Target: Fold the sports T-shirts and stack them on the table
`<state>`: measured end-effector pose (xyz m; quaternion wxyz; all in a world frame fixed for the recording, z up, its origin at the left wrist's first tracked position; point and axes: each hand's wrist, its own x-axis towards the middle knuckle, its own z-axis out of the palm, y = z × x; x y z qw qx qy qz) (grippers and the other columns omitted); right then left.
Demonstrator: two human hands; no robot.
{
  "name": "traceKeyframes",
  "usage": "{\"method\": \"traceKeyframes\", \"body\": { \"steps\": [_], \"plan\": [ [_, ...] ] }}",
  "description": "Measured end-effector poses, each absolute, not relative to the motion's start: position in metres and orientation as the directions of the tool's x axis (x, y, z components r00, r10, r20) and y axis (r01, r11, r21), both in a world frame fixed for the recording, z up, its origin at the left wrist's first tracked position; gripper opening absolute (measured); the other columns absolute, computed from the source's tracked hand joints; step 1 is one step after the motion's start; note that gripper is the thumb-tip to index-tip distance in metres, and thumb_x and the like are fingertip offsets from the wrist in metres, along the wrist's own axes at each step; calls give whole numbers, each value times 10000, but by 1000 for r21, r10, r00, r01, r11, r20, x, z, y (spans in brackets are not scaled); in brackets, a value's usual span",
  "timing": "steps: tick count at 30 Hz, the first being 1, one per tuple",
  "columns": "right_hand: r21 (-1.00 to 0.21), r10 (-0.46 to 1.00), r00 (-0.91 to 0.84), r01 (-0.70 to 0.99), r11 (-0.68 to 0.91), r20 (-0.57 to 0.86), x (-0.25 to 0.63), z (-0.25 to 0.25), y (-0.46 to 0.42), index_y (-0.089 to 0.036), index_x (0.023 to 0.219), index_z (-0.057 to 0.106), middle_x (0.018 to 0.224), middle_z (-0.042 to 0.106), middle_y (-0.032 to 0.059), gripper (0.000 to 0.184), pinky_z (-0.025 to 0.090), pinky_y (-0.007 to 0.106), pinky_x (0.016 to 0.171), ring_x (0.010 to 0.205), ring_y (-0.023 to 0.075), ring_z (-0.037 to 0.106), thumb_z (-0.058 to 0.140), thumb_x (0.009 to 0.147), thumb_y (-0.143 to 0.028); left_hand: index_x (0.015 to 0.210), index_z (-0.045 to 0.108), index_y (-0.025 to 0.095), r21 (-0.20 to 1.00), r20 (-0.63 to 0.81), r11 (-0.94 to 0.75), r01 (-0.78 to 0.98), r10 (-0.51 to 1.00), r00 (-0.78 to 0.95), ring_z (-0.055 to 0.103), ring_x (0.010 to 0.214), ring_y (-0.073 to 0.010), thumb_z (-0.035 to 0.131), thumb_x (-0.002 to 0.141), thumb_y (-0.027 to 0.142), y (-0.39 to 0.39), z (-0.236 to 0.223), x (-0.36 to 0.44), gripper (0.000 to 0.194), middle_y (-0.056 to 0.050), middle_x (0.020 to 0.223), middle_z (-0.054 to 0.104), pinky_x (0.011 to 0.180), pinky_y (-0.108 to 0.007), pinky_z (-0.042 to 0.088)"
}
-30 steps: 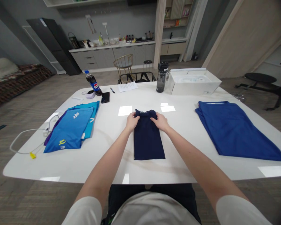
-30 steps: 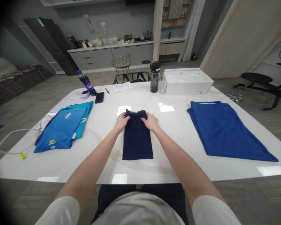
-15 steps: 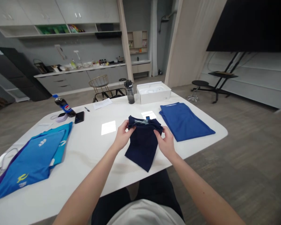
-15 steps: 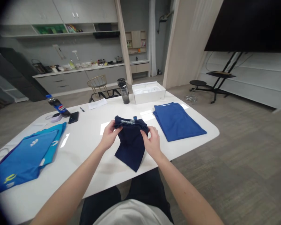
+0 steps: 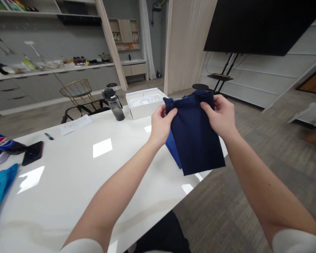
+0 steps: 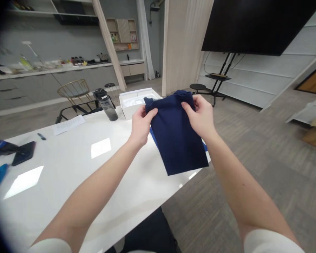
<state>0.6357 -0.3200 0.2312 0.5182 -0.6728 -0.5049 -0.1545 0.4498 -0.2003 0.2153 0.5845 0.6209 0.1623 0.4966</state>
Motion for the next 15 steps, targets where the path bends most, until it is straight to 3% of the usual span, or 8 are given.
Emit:
{"method": "traceKeyframes", "body": {
  "steps": [2,4,7,11,15],
  "plan": [
    [-514,614,461,852,-103,641,674,203,-287,-189,1180,629,1037,691,80,335,528,436,878,940,247,641,584,977,-452,1100,677,188,946,312,-228,-231,837,450,688,952,-196,696,893,382,-166,184,485,284,-53,1021,721,901,-336,531],
    [-418,699,520,845,-335,490,698,162,-263,-177,1261,598,1162,672,145,393,515,493,910,1047,307,626,606,957,-425,1212,650,176,980,163,-195,44,906,391,688,987,-212,707,880,346,-139,144,500,378,-91,1098,720,930,-347,517],
    [-246,767,585,810,-533,263,701,99,-244,-168,1376,538,1350,579,223,465,495,557,923,1195,388,561,571,962,-378,1294,624,167,889,85,-279,364,880,466,693,992,-214,652,881,222,-116,84,485,418,-108,1157,719,937,-341,515],
    [-196,864,420,905,-377,278,662,57,-238,-191,1334,577,1357,586,189,386,480,526,936,1216,364,540,501,989,-345,1251,670,211,731,110,-500,464,757,644,697,975,-209,568,902,186,-112,34,435,364,-50,1050,757,953,-342,510],
    [-210,903,262,957,-199,340,604,59,-225,-200,1191,658,1251,653,156,278,444,488,968,1160,331,566,497,999,-321,1232,687,216,692,126,-518,502,772,623,697,988,-201,536,919,197,-114,28,393,348,-45,1073,762,956,-325,507]
  ]
}}
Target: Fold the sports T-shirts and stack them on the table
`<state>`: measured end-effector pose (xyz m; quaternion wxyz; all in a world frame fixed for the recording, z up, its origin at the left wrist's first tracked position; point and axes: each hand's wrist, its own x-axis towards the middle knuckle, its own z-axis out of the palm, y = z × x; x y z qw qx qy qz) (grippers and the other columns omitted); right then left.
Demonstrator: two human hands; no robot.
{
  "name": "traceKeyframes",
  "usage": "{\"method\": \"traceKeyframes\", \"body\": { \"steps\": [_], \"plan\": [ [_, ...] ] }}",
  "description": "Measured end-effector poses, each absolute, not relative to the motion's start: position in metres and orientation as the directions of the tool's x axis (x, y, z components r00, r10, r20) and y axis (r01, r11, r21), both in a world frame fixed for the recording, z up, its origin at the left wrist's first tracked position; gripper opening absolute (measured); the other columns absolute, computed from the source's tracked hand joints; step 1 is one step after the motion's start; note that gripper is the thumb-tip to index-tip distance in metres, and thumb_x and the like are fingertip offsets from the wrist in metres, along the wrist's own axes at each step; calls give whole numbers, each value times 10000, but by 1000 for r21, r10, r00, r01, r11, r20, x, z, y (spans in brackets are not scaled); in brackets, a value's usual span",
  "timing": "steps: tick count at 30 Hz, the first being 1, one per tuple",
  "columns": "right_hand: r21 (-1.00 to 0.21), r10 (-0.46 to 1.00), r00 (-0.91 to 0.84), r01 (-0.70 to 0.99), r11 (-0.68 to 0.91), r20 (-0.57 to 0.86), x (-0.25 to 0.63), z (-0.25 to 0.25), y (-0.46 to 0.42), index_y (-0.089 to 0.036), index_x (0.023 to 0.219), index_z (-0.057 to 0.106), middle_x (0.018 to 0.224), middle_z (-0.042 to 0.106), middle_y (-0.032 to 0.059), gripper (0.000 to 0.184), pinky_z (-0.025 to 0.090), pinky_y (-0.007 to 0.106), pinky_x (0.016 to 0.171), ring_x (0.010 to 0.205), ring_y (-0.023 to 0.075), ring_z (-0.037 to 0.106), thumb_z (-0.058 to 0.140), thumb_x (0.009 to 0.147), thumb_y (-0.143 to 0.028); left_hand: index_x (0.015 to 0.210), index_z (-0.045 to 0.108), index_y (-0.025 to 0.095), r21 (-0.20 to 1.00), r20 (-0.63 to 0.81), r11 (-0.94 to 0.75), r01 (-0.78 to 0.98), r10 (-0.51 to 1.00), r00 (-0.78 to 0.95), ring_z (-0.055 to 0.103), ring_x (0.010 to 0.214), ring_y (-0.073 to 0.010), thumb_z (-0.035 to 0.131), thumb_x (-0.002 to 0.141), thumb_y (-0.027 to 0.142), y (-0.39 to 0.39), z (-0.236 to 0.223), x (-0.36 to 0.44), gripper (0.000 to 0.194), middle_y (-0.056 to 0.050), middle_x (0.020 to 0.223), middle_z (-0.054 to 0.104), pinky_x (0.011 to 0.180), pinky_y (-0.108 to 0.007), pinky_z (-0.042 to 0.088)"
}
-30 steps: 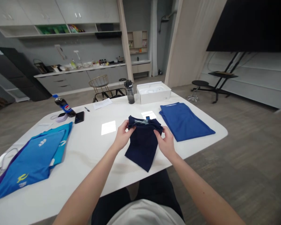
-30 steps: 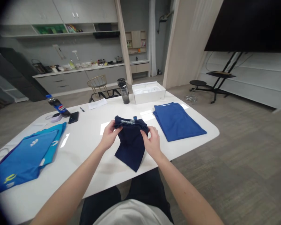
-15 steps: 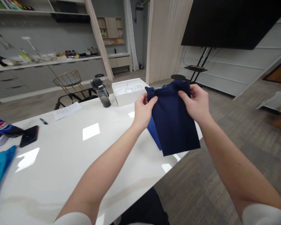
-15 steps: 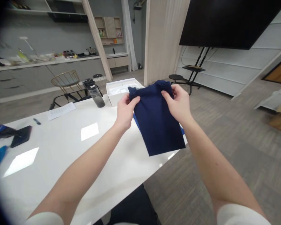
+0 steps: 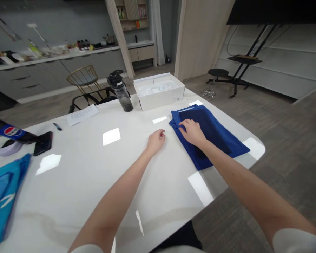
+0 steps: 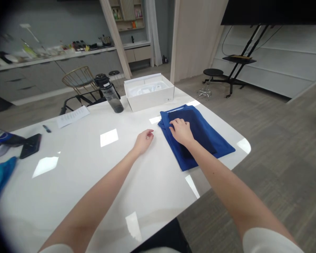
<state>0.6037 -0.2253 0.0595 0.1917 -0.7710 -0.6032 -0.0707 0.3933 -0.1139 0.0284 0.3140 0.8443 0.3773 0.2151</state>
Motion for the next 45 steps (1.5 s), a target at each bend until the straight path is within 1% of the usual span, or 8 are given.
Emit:
{"method": "traceKeyframes", "body": {
  "steps": [5,9,14,23,27,35,41,45],
  "plan": [
    [-459,961,81,887,50,263,516,57,-190,-199,1132,681,1143,710,96,237,470,337,897,1001,229,643,498,995,-263,1089,756,248,618,102,-514,595,803,587,714,933,-228,519,928,230,-114,49,340,287,-51,956,782,919,-345,514],
    [-610,994,55,792,14,95,431,40,-155,-216,1123,676,942,752,35,259,461,287,780,818,186,660,462,981,-186,1039,785,236,572,17,-379,727,892,451,720,932,-266,503,938,282,-109,57,272,303,-111,957,785,845,-351,524],
    [-546,990,-112,825,144,90,297,27,-121,-204,1141,667,1035,742,59,237,435,305,859,958,201,657,505,968,-192,1106,744,230,543,14,-166,823,982,189,700,1022,-249,524,915,236,-106,50,142,291,-99,1078,769,906,-358,503],
    [-307,859,-483,803,512,169,78,25,-102,-214,1203,645,1177,674,125,269,360,402,938,1115,270,585,428,1065,-291,1267,636,206,296,391,184,937,872,-295,564,1253,-310,515,928,210,-102,68,-165,360,-150,1344,618,1161,-504,288],
    [-304,814,-539,755,580,216,60,20,-94,-209,1158,650,1159,680,114,314,363,404,950,1104,274,592,470,1056,-445,1298,597,159,281,308,431,858,806,-506,563,1243,-368,510,961,330,-102,66,-255,388,-205,1343,609,1063,-523,387],
    [-336,828,-502,757,560,251,64,14,-89,-204,1100,643,1120,697,104,288,381,398,938,1089,270,610,478,1050,-436,1067,652,215,430,367,424,797,725,-583,655,1039,-266,388,1030,352,-104,54,-270,300,-116,1116,706,901,-352,451],
    [-373,843,-479,756,538,246,63,16,-88,-202,1072,648,1097,700,108,278,391,394,947,1077,264,617,473,1043,-416,1090,654,222,492,487,349,798,649,-584,591,1162,-274,398,1040,359,-111,87,-254,295,-106,1202,674,1048,-398,378],
    [-565,888,-374,686,459,269,68,13,-90,-206,1021,655,960,696,81,312,441,372,883,928,235,631,457,1019,-447,1100,625,232,581,587,142,801,608,-534,567,1197,-246,391,1052,316,-102,127,-202,254,-92,1195,662,1136,-425,301]
  ]
}}
